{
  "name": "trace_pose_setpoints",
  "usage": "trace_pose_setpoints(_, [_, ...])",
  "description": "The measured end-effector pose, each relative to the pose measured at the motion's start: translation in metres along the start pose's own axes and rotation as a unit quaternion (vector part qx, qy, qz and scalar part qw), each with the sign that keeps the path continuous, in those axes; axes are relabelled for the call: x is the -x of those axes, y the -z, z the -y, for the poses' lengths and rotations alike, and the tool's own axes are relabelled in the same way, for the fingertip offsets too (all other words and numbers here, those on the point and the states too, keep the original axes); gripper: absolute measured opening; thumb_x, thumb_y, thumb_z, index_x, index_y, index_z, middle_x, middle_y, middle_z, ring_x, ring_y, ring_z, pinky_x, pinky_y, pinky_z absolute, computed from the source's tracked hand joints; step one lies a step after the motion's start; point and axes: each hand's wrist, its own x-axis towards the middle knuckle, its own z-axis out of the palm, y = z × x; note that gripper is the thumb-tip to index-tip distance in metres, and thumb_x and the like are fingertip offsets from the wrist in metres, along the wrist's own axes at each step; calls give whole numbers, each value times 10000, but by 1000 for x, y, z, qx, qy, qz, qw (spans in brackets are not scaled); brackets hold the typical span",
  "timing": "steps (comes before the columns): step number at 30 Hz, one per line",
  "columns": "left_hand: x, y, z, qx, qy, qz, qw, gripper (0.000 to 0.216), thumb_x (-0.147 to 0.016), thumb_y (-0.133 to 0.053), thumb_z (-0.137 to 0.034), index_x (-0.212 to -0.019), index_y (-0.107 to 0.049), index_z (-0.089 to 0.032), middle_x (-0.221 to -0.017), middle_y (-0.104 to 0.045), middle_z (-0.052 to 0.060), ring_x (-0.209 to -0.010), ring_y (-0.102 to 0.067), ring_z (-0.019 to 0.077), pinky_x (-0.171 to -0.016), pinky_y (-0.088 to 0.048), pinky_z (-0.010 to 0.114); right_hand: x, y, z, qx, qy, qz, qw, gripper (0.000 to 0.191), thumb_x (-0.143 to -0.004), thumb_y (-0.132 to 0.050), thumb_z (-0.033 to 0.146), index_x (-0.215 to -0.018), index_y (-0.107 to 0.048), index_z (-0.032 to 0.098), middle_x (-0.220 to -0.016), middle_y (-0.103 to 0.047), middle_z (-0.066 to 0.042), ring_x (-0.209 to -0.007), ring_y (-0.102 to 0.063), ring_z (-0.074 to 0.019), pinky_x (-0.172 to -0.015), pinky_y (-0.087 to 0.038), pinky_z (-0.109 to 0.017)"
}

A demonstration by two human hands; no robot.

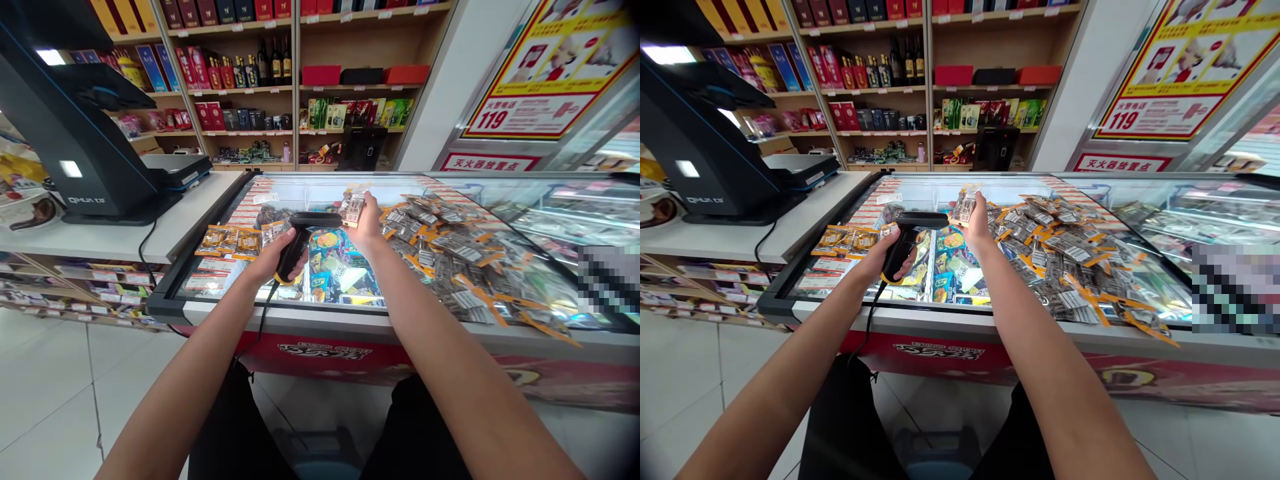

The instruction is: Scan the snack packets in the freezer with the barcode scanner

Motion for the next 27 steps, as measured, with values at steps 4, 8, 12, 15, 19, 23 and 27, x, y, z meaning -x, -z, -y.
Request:
trace_pose_setpoints(4, [0, 2, 4, -1, -3, -2, 1000, 579, -876, -634, -760, -830, -551, -189, -621, -560, -4, -379, -499, 114, -361, -364, 235, -2, -1, -2, 5, -4, -10, 1000, 852, -813, -213, 948, -1197, -587, 285, -1123, -760, -100, -1013, -713, -328, -776, -544, -435])
trace_pose_setpoints(8, [0, 3, 4, -11, -2, -12, 1000, 623, -867, -613, -794, -773, -559, -180, -601, -545, 2, -378, -490, 111, -360, -366, 236, 3, -1, -1, -24, -2, 5, 1000, 775, -852, -274, 906, -1191, -603, 290, -1101, -774, -86, -1007, -712, -317, -774, -539, -420])
trace_pose_setpoints(12, [0, 2, 2, -15, -1, -12, 1000, 634, -840, -644, -801, -751, -562, -179, -568, -527, -3, -371, -484, 113, -356, -349, 240, 7, 0, 3, -42, -2, 20, 999, 682, -890, -336, 844, -1180, -617, 295, -1086, -782, -81, -1002, -705, -310, -755, -533, -413])
trace_pose_setpoints(15, [-1, 2, 1, 1, -12, -28, 1000, 594, -852, -662, -764, -783, -563, -182, -586, -551, -1, -371, -491, 114, -363, -359, 244, 8, 1, 4, -13, -6, 20, 1000, 591, -880, -448, 810, -1108, -624, 293, -1104, -771, -81, -1032, -695, -290, -772, -546, -388])
trace_pose_setpoints(19, [0, 5, -7, 74, -67, -115, 988, 506, -940, -590, -692, -924, -597, -187, -601, -549, -25, -347, -462, 94, -360, -315, 225, 13, -1, -3, 122, 27, 14, 992, 565, -835, -622, 778, -1112, -641, 286, -1226, -713, -90, -1102, -670, -280, -878, -559, -384])
trace_pose_setpoints(23, [5, 8, -21, 148, -114, -186, 965, 515, -1011, -444, -686, -968, -614, -202, -602, -476, -53, -328, -377, 58, -400, -352, 227, 25, -13, -18, 400, 87, -26, 912, 597, -799, -772, 675, -1194, -696, 233, -1386, -588, -182, -1306, -555, -402, -1096, -467, -538])
trace_pose_setpoints(27, [10, 12, -27, 186, -159, -210, 946, 525, -1066, -327, -630, -947, -608, -203, -622, -425, -57, -347, -325, 43, -456, -404, 233, 31, -31, -26, 430, 70, 53, 898, 671, -839, -744, 674, -1318, -664, 212, -1403, -563, -225, -1338, -534, -453, -1084, -473, -601])
